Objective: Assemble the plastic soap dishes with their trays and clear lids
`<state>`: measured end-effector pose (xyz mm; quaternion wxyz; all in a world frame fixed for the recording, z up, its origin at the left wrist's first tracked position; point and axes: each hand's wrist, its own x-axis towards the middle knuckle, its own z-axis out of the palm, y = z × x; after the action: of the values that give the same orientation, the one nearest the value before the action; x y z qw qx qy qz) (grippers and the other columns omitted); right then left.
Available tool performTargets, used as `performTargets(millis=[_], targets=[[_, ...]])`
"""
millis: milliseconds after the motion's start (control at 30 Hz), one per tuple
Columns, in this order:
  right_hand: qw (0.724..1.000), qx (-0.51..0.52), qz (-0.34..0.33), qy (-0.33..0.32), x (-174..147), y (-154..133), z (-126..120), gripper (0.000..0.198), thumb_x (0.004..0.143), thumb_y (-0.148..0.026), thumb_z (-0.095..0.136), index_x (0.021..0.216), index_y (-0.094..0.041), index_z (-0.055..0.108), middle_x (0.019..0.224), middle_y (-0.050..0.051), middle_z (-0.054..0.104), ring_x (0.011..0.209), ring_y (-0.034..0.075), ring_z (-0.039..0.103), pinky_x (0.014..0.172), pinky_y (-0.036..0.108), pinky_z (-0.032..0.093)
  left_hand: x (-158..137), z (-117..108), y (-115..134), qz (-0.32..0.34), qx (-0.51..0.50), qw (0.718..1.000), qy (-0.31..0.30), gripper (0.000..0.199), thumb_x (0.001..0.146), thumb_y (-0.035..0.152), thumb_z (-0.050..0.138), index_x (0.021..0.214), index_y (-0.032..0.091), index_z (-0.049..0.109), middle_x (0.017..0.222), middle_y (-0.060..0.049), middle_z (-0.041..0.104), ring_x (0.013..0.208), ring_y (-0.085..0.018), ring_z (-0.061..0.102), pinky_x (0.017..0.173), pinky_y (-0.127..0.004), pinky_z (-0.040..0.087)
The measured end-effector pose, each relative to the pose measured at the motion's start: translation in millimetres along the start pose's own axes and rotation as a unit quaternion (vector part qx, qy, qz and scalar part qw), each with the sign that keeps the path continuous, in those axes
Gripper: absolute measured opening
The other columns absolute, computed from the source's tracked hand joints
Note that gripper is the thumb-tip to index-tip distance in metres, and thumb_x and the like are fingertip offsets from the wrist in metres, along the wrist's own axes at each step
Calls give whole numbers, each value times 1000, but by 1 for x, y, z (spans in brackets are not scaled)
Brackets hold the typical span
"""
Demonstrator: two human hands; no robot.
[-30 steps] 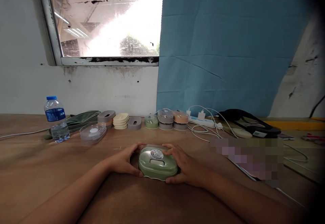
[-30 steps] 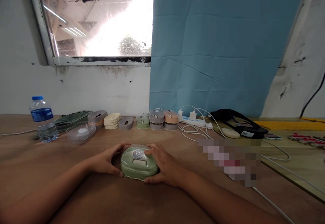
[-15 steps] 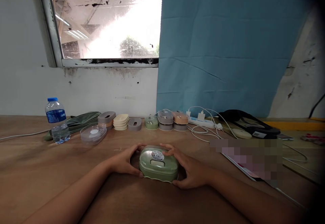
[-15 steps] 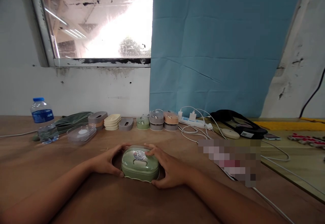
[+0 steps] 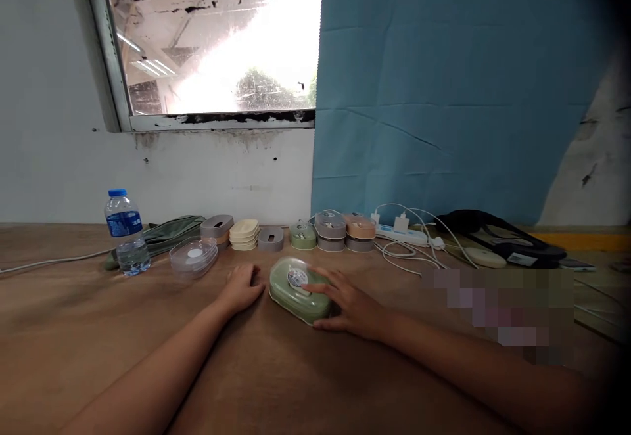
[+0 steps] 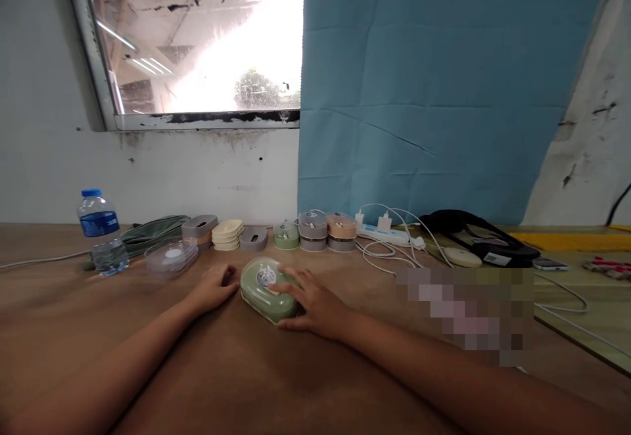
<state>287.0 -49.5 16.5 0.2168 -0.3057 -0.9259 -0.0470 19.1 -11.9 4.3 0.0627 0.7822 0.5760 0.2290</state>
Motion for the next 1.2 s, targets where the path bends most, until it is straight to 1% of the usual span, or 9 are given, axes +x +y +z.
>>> performTargets(millis=[67,133,367,500,600,700,933,1100,1200], targets=[[995,-98,-4,30,22,8,7,55,78,-49,58,126,-26,46,140,9,31,122,28,35,98,43,35,-1,-1,2,13,16,1000,-6,26,77,30,46,95,16,58,101,-11,60,98,-27,52,86,-41,39],[983,-179,29,35,48,22,12,51,79,-45,59,126,-28,47,142,8,30,121,29,35,99,44,33,-2,-1,2,27,29,999,-13,24,78,31,45,91,17,59,101,-10,59,98,-26,52,87,-39,39],[950,-244,184,57,129,74,27,53,80,-31,62,128,-23,43,143,12,27,120,35,34,94,48,35,0,-1,0,36,58,997,-23,24,78,31,45,93,18,57,101,-10,58,99,-26,50,88,-38,38],[917,-257,298,69,151,90,39,38,87,-32,53,122,-18,46,129,10,43,109,26,48,88,47,42,1,-1,-1,42,67,997,-24,24,78,31,44,93,18,57,101,-9,58,99,-25,50,87,-38,38],[903,-260,334,77,158,91,43,31,89,-31,51,117,-17,50,119,8,51,102,22,53,85,44,45,1,0,1,39,74,996,-19,24,78,31,44,92,17,56,100,-11,57,97,-27,49,85,-40,39],[914,-256,304,79,167,82,45,32,88,-30,52,117,-16,49,121,8,50,104,23,52,87,45,44,1,0,3,39,75,996,-12,23,78,29,42,91,16,56,99,-12,56,95,-29,49,83,-42,38],[974,-197,111,26,216,33,67,29,89,-30,51,116,-17,51,119,8,51,101,21,54,85,42,46,2,1,5,34,53,998,-4,25,75,27,45,93,14,57,102,-15,55,97,-33,47,84,-47,35],[983,-144,111,13,251,13,94,27,89,-29,50,113,-17,52,115,7,54,97,20,56,81,40,48,1,7,7,20,18,1000,9,34,74,26,48,105,13,54,111,-18,52,102,-37,45,85,-49,33],[987,-101,126,24,262,11,99,26,89,-29,51,112,-16,53,113,7,55,94,19,57,79,39,49,2,12,6,1,-18,999,30,38,70,27,56,105,13,52,110,-17,52,101,-35,46,86,-47,33]])
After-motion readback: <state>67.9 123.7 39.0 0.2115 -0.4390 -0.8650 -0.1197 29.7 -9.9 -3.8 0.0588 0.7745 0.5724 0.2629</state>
